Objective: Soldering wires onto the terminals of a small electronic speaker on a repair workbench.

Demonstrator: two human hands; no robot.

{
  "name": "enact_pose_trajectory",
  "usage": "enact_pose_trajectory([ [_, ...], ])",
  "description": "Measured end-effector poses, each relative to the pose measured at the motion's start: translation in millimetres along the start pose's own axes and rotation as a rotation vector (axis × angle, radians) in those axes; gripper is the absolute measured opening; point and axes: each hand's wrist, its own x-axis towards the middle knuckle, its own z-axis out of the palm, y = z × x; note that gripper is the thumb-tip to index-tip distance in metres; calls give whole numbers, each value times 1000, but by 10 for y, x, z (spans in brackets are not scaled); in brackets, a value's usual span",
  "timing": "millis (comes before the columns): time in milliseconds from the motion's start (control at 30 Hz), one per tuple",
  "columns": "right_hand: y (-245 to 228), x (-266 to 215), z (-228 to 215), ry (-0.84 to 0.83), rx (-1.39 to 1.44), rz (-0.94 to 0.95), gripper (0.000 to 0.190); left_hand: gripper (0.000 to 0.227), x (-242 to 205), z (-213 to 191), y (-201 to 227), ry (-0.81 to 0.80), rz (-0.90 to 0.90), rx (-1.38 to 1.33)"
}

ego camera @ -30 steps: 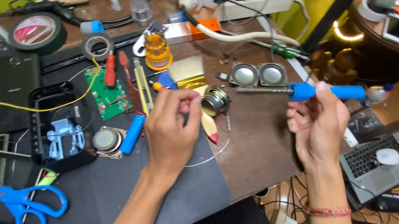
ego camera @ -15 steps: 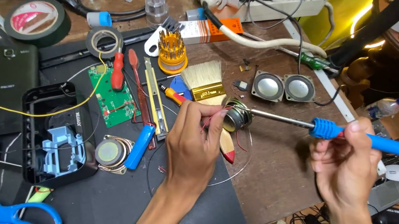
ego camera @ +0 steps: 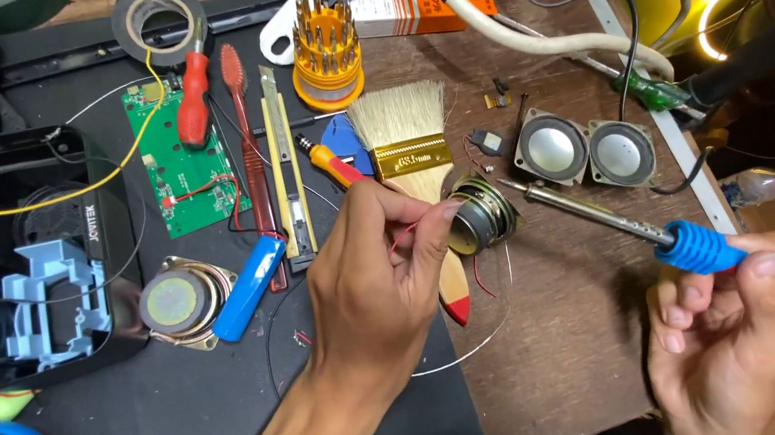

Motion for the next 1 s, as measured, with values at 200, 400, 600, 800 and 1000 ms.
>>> enact_pose_trajectory([
  [200,50,28,-176,-43,73,25,14,12,32,-39,65,-12,13,20],
  [400,106,-2,-312,-57,93,-11,15,8,57,-62,108,-9,-31,-15],
  [600,97,29,-339,-170,154,-4,17,4,64,-56,109,2,-25,-37],
  [800,50,8,-265,-81,159,23,13,4,61,-39,90,27,5,-45],
  [1000,32,1,-185,73,102,55,17,7,29,-4,74,20,-2,-57],
])
